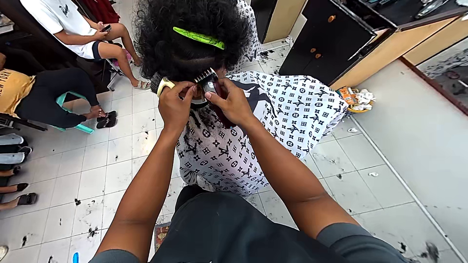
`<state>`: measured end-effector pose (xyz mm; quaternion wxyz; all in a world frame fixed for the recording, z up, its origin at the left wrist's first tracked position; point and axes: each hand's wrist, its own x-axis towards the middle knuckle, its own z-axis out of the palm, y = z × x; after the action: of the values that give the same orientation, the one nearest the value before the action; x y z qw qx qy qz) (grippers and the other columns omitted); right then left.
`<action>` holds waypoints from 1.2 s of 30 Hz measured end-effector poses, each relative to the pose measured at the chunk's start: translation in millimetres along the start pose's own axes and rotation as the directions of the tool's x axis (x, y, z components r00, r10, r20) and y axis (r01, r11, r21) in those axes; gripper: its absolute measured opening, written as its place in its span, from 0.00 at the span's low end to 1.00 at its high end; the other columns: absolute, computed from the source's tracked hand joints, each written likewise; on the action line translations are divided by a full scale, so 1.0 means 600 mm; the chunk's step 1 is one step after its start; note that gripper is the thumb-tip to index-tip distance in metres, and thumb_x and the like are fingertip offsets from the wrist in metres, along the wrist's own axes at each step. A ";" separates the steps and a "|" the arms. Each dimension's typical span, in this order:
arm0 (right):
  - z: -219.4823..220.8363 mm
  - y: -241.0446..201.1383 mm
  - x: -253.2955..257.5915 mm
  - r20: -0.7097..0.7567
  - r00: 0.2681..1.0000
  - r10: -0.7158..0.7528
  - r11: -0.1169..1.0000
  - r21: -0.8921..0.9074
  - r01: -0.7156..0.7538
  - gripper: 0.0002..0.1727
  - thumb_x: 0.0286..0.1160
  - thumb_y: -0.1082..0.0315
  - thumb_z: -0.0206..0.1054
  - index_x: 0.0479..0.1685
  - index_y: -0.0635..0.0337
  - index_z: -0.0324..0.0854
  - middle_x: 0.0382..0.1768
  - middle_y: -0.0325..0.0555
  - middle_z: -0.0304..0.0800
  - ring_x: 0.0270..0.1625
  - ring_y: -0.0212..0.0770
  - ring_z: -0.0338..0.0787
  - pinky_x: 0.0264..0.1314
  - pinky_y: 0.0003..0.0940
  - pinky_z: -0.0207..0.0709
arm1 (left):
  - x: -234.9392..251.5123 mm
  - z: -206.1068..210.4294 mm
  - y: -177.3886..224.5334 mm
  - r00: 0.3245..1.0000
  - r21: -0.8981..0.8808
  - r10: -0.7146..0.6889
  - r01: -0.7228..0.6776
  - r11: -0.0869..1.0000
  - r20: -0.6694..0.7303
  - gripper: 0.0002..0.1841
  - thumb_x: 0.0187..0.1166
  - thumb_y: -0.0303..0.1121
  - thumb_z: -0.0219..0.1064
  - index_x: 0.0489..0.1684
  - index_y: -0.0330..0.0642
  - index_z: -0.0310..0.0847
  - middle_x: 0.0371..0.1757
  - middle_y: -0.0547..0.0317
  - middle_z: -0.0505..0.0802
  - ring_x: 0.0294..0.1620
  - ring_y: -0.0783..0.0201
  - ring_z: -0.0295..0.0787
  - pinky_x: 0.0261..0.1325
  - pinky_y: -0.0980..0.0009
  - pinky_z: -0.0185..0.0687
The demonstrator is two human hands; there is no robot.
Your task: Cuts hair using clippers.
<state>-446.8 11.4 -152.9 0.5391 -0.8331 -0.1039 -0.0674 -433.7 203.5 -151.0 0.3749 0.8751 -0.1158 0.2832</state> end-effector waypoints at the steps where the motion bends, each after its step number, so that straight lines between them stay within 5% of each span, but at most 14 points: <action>1: 0.000 -0.001 -0.002 -0.007 1.000 -0.015 0.999 -0.033 0.015 0.30 0.77 0.44 0.70 0.65 0.60 0.78 0.42 0.47 0.92 0.42 0.40 0.91 0.50 0.45 0.85 | 0.000 0.000 -0.001 1.000 0.000 0.002 -0.002 1.000 -0.001 0.10 0.80 0.42 0.72 0.46 0.48 0.95 0.39 0.59 0.96 0.42 0.65 0.90 0.53 0.60 0.80; 6: -0.008 -0.005 -0.006 -0.022 0.997 0.079 0.987 -0.136 -0.081 0.31 0.77 0.42 0.70 0.64 0.61 0.78 0.39 0.48 0.90 0.40 0.44 0.90 0.48 0.48 0.83 | 0.002 -0.003 0.002 1.000 0.003 -0.009 0.009 1.000 0.017 0.11 0.81 0.43 0.71 0.47 0.50 0.95 0.40 0.59 0.96 0.42 0.64 0.90 0.54 0.59 0.80; 10: 0.003 -0.011 -0.011 -0.047 0.994 -0.100 0.981 -0.172 0.091 0.33 0.77 0.44 0.70 0.68 0.63 0.77 0.44 0.52 0.92 0.45 0.46 0.92 0.52 0.50 0.84 | 0.001 0.000 0.001 1.000 -0.003 0.000 0.000 1.000 0.015 0.11 0.81 0.42 0.71 0.47 0.48 0.95 0.39 0.59 0.96 0.42 0.64 0.90 0.54 0.60 0.80; 14: -0.003 -0.018 -0.014 -0.055 0.995 0.083 0.982 -0.163 -0.091 0.32 0.78 0.43 0.70 0.64 0.63 0.78 0.40 0.51 0.90 0.41 0.47 0.91 0.49 0.51 0.83 | 0.003 -0.004 0.002 0.999 -0.003 -0.015 0.015 1.000 0.035 0.11 0.81 0.43 0.71 0.48 0.50 0.95 0.40 0.59 0.96 0.43 0.64 0.91 0.55 0.57 0.80; 19: 0.002 -0.016 -0.012 -0.040 0.998 -0.046 0.987 -0.155 0.039 0.32 0.77 0.44 0.70 0.67 0.62 0.77 0.42 0.50 0.92 0.43 0.45 0.92 0.51 0.49 0.84 | 0.003 -0.002 0.000 1.000 -0.005 -0.003 0.003 1.000 0.030 0.11 0.81 0.42 0.71 0.47 0.48 0.95 0.40 0.59 0.96 0.43 0.64 0.90 0.55 0.59 0.79; 23: -0.005 -0.015 -0.013 -0.067 0.994 0.091 0.984 -0.150 -0.100 0.30 0.79 0.44 0.69 0.62 0.63 0.79 0.38 0.50 0.90 0.40 0.45 0.90 0.48 0.49 0.83 | 0.003 -0.003 0.000 1.000 -0.008 -0.005 0.005 1.000 0.030 0.11 0.81 0.44 0.71 0.47 0.49 0.95 0.40 0.59 0.96 0.43 0.63 0.91 0.56 0.56 0.79; 28: 0.002 -0.018 -0.011 -0.052 0.994 -0.092 0.983 -0.166 0.082 0.32 0.78 0.44 0.69 0.68 0.64 0.77 0.44 0.51 0.92 0.45 0.45 0.92 0.53 0.48 0.84 | 0.003 -0.002 -0.001 0.999 0.002 0.001 -0.001 1.000 0.039 0.11 0.82 0.42 0.70 0.48 0.47 0.95 0.39 0.58 0.96 0.42 0.63 0.90 0.55 0.58 0.80; 33: -0.009 -0.017 -0.013 -0.067 0.995 0.080 0.979 -0.184 -0.091 0.31 0.79 0.43 0.69 0.63 0.63 0.79 0.38 0.50 0.90 0.40 0.46 0.91 0.49 0.49 0.83 | 0.003 -0.005 -0.001 0.999 -0.013 -0.008 0.008 1.000 0.045 0.12 0.82 0.43 0.70 0.49 0.49 0.95 0.40 0.58 0.96 0.43 0.63 0.91 0.54 0.57 0.80; 36: 0.000 -0.017 -0.013 -0.042 0.996 -0.074 0.986 -0.154 0.067 0.32 0.78 0.45 0.70 0.68 0.63 0.77 0.43 0.51 0.92 0.44 0.45 0.92 0.53 0.48 0.84 | 0.002 -0.003 -0.003 0.999 -0.011 0.008 -0.008 1.000 0.039 0.11 0.82 0.42 0.70 0.48 0.47 0.95 0.39 0.59 0.96 0.42 0.64 0.90 0.55 0.59 0.80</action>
<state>-456.9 15.0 -145.7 0.4734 -0.8659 -0.1149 -0.1141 -432.8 205.8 -150.5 0.3760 0.8780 -0.1281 0.2671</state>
